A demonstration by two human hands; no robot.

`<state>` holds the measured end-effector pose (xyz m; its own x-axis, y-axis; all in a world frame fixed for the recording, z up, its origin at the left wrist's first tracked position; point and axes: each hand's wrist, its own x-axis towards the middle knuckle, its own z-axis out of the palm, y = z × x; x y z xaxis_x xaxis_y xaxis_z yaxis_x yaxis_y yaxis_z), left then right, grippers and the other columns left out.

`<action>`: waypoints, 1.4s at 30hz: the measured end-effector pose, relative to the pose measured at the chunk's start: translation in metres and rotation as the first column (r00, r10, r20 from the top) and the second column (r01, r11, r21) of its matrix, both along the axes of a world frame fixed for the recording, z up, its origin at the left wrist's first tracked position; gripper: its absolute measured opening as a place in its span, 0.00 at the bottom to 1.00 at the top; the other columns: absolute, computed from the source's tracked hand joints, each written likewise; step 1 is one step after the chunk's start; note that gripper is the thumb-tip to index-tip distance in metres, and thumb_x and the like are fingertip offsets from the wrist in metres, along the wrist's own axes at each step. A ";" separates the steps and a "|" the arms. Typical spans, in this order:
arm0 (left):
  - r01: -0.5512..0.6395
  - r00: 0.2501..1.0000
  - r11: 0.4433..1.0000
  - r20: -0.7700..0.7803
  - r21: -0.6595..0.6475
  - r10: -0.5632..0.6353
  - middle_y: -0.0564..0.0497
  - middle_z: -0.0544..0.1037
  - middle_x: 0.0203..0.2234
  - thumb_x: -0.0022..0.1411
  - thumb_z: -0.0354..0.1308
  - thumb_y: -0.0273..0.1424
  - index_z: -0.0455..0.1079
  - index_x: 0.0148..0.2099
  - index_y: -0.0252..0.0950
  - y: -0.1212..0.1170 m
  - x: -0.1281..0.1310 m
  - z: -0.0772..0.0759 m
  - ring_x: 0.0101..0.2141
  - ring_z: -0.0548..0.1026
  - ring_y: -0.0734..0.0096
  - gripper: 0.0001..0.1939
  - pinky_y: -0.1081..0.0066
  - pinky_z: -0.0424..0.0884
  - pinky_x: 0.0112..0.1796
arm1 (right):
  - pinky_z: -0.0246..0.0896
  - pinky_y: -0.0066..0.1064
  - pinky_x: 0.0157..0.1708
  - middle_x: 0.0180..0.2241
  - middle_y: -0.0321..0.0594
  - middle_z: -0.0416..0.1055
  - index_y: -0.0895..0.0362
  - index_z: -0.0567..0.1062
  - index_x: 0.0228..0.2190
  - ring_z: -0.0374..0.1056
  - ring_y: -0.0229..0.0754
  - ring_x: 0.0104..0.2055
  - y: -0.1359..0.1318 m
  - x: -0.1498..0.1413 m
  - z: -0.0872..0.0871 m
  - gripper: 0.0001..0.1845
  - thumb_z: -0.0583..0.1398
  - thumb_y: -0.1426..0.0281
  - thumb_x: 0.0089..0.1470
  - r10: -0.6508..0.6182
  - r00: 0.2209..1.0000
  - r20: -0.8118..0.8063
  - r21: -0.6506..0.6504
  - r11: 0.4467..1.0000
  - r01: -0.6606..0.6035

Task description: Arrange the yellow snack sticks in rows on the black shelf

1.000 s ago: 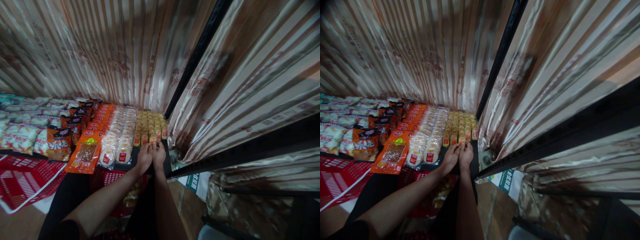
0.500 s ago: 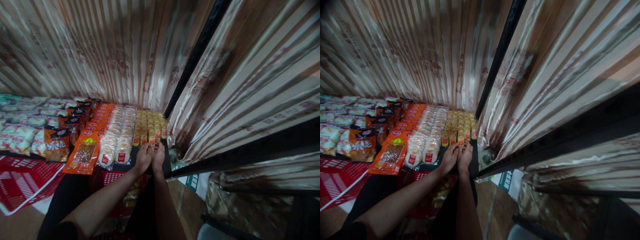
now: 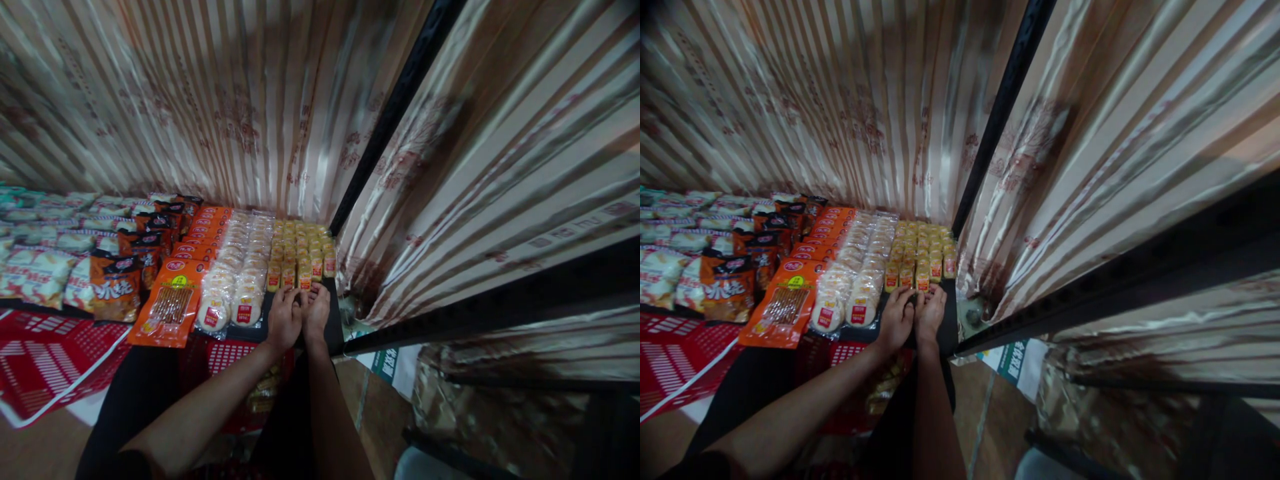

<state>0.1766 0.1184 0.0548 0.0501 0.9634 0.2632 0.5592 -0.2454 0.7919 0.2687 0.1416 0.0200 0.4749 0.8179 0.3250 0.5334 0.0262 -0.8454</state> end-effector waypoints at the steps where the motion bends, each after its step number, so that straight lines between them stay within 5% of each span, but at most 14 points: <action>1: -0.018 1.000 1.000 -0.018 0.010 0.018 0.40 0.67 0.51 0.57 0.45 0.22 0.66 0.53 0.29 -0.002 -0.002 -0.002 0.52 0.66 0.63 0.21 0.61 0.63 0.55 | 0.67 0.35 0.34 0.39 0.45 0.65 0.57 0.66 0.39 0.67 0.40 0.34 0.001 0.000 -0.001 0.12 0.54 0.65 0.52 -0.010 1.000 0.016 -0.003 1.000 0.010; 15: 0.051 0.976 0.995 -0.214 0.081 -0.033 0.37 0.68 0.52 0.56 0.43 0.20 0.62 0.56 0.23 0.004 -0.008 -0.013 0.54 0.62 0.58 0.25 0.57 0.60 0.56 | 0.65 0.37 0.36 0.34 0.45 0.67 0.56 0.65 0.34 0.66 0.43 0.35 0.010 -0.002 0.000 0.11 0.51 0.63 0.54 -0.053 0.998 0.046 -0.031 0.998 0.055; 21: 0.181 0.953 0.976 -0.268 0.120 -0.144 0.40 0.68 0.53 0.56 0.44 0.20 0.62 0.57 0.26 0.002 -0.007 -0.011 0.54 0.63 0.60 0.25 0.59 0.61 0.56 | 0.65 0.38 0.37 0.33 0.44 0.66 0.56 0.65 0.31 0.65 0.43 0.34 0.008 -0.002 0.003 0.08 0.51 0.65 0.53 -0.061 0.997 0.039 -0.026 0.998 0.062; 42: 0.240 0.936 0.965 -0.288 0.101 -0.202 0.39 0.65 0.56 0.60 0.45 0.23 0.62 0.57 0.30 0.005 -0.003 -0.015 0.56 0.61 0.61 0.22 0.57 0.63 0.55 | 0.64 0.37 0.40 0.35 0.46 0.68 0.59 0.70 0.35 0.66 0.42 0.34 -0.004 -0.001 0.012 0.12 0.51 0.70 0.50 0.001 0.999 0.054 -0.057 0.998 0.002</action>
<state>0.1738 0.1232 0.0393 0.3459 0.8769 0.3338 0.6686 -0.4800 0.5680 0.2681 0.1371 0.0323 0.4586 0.8356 0.3026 0.5783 -0.0220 -0.8155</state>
